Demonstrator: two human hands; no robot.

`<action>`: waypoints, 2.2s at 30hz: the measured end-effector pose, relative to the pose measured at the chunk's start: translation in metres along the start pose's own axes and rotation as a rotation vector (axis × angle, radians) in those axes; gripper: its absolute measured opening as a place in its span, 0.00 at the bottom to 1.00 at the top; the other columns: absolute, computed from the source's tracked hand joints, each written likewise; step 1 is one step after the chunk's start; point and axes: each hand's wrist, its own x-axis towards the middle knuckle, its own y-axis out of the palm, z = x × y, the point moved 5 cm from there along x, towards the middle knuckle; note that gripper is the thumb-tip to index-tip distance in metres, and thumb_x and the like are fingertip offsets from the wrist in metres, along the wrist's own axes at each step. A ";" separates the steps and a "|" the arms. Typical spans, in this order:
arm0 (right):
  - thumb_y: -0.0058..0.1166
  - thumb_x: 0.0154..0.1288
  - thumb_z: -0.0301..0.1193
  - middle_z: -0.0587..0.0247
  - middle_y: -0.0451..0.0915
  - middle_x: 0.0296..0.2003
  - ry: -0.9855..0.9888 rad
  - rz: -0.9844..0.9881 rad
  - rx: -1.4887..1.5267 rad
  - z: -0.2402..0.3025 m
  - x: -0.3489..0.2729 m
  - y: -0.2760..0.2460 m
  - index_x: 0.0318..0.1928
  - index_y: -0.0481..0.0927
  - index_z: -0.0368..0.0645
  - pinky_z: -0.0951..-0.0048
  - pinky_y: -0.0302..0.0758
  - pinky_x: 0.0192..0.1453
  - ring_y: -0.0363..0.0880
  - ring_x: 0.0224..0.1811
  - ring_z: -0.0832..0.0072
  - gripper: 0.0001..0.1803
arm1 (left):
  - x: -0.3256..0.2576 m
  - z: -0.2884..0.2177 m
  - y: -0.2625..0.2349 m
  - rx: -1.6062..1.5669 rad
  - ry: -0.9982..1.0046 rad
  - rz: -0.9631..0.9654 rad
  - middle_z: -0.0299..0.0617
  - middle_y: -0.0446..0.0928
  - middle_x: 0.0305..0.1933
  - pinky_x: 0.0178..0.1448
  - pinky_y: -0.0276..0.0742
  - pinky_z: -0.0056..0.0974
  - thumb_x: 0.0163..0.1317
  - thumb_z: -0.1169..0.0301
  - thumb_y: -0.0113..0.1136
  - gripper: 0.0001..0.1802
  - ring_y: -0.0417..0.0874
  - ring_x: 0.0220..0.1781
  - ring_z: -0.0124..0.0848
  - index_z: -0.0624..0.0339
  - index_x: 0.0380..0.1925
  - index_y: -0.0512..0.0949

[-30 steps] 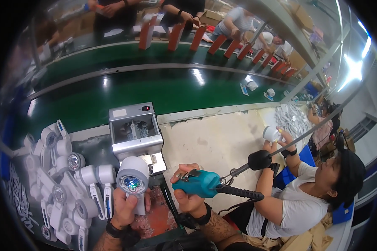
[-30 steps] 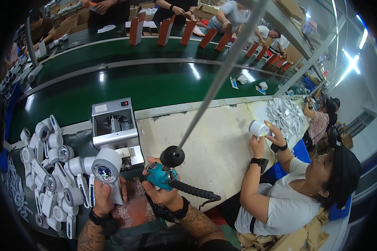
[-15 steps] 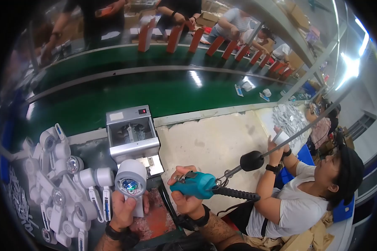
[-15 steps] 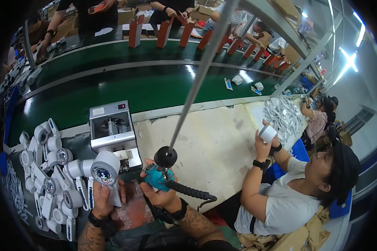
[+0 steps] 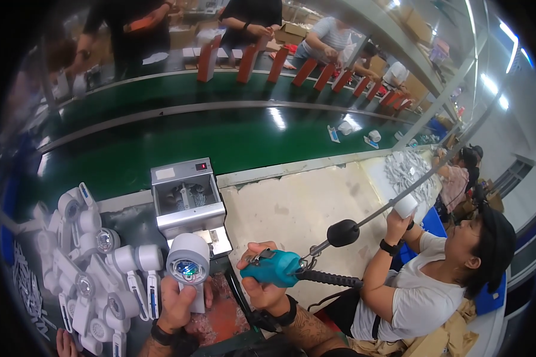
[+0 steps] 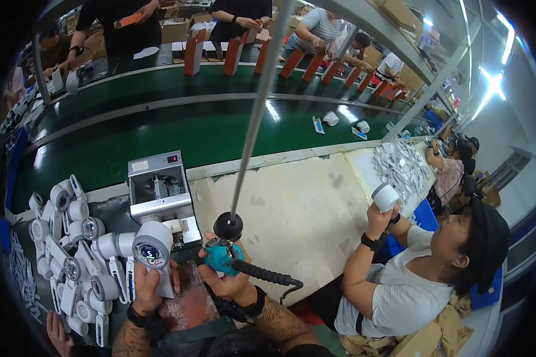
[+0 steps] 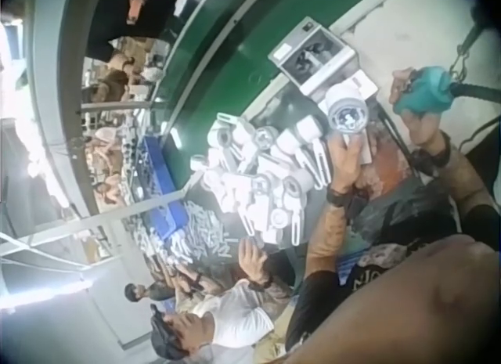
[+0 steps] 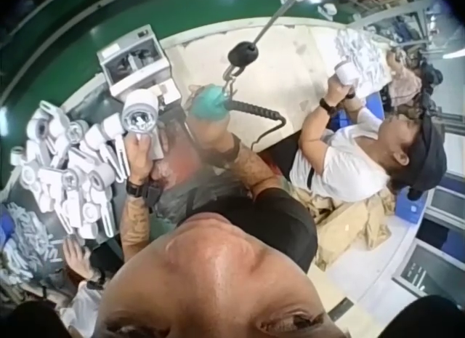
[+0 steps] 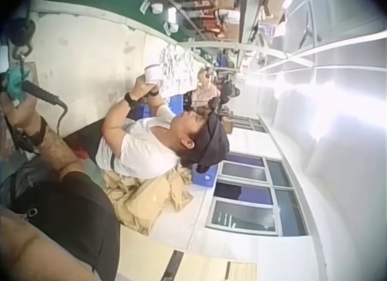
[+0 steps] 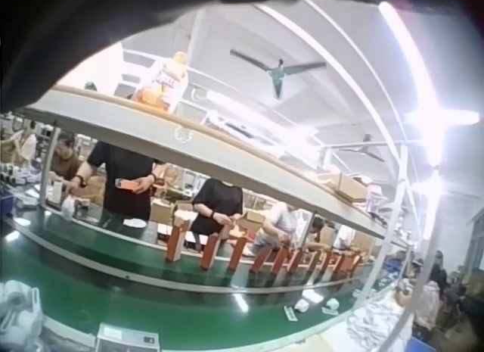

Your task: The person picks up a handheld fan, fits a component into it, and uses a power screwdriver to fasten a screw. They then pick up another fan, insert a circuit board, and place the unit on the work surface.

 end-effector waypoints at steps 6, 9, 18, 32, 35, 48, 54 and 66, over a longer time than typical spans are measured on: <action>0.65 0.66 0.41 0.58 0.77 0.40 0.006 0.000 -0.004 0.002 0.002 -0.001 0.64 0.67 0.33 0.70 0.74 0.46 0.77 0.42 0.73 0.35 | 0.001 -0.002 0.003 -0.012 -0.027 0.007 0.48 0.80 0.31 0.34 0.77 0.35 0.66 0.58 0.59 0.25 0.80 0.28 0.32 0.73 0.48 0.74; 0.65 0.66 0.41 0.59 0.77 0.40 0.013 -0.010 -0.004 0.002 0.003 0.000 0.64 0.67 0.33 0.70 0.74 0.46 0.77 0.42 0.73 0.35 | 0.004 -0.004 0.006 0.081 -0.015 -0.038 0.49 0.78 0.28 0.30 0.75 0.34 0.64 0.52 0.61 0.32 0.78 0.25 0.32 0.70 0.54 0.69; 0.65 0.66 0.42 0.59 0.77 0.41 -0.027 -0.030 -0.043 -0.001 0.001 -0.001 0.63 0.68 0.32 0.70 0.74 0.46 0.78 0.42 0.73 0.35 | 0.002 -0.002 0.002 0.111 -0.006 -0.058 0.47 0.77 0.31 0.33 0.75 0.35 0.62 0.66 0.65 0.28 0.79 0.27 0.31 0.65 0.57 0.65; 0.66 0.65 0.44 0.59 0.78 0.39 -0.080 -0.056 -0.011 0.000 0.007 -0.001 0.63 0.68 0.34 0.70 0.76 0.43 0.78 0.40 0.72 0.35 | 0.007 -0.008 0.012 0.086 -0.155 -0.041 0.42 0.79 0.38 0.36 0.83 0.33 0.62 0.82 0.61 0.21 0.85 0.33 0.29 0.66 0.53 0.66; 0.63 0.67 0.44 0.60 0.77 0.39 -0.104 -0.009 -0.003 -0.002 0.008 0.013 0.62 0.69 0.35 0.71 0.76 0.42 0.78 0.39 0.73 0.32 | -0.002 -0.010 0.003 0.098 -0.146 -0.081 0.42 0.80 0.40 0.35 0.83 0.33 0.62 0.83 0.61 0.21 0.85 0.34 0.28 0.66 0.54 0.67; 0.70 0.59 0.42 0.46 0.72 0.54 -0.157 -0.248 0.067 0.009 0.000 0.004 0.68 0.60 0.33 0.64 0.76 0.50 0.73 0.48 0.61 0.45 | -0.015 -0.011 -0.011 0.397 0.115 -0.319 0.50 0.83 0.44 0.49 0.78 0.42 0.61 0.65 0.67 0.30 0.85 0.42 0.38 0.65 0.60 0.68; 0.69 0.60 0.39 0.48 0.73 0.47 -0.144 -0.243 0.046 0.007 0.004 0.003 0.63 0.64 0.28 0.66 0.75 0.46 0.74 0.45 0.62 0.40 | -0.013 0.004 -0.004 0.573 0.155 -0.289 0.61 0.80 0.46 0.51 0.76 0.49 0.61 0.60 0.64 0.31 0.83 0.47 0.54 0.64 0.59 0.67; 0.59 0.65 0.57 0.54 0.76 0.49 -0.105 -0.336 -0.068 -0.038 -0.012 -0.033 0.64 0.65 0.30 0.73 0.73 0.46 0.75 0.40 0.73 0.44 | -0.006 0.019 -0.013 0.645 0.023 -0.123 0.60 0.81 0.52 0.58 0.78 0.46 0.58 0.56 0.70 0.41 0.84 0.54 0.50 0.71 0.65 0.68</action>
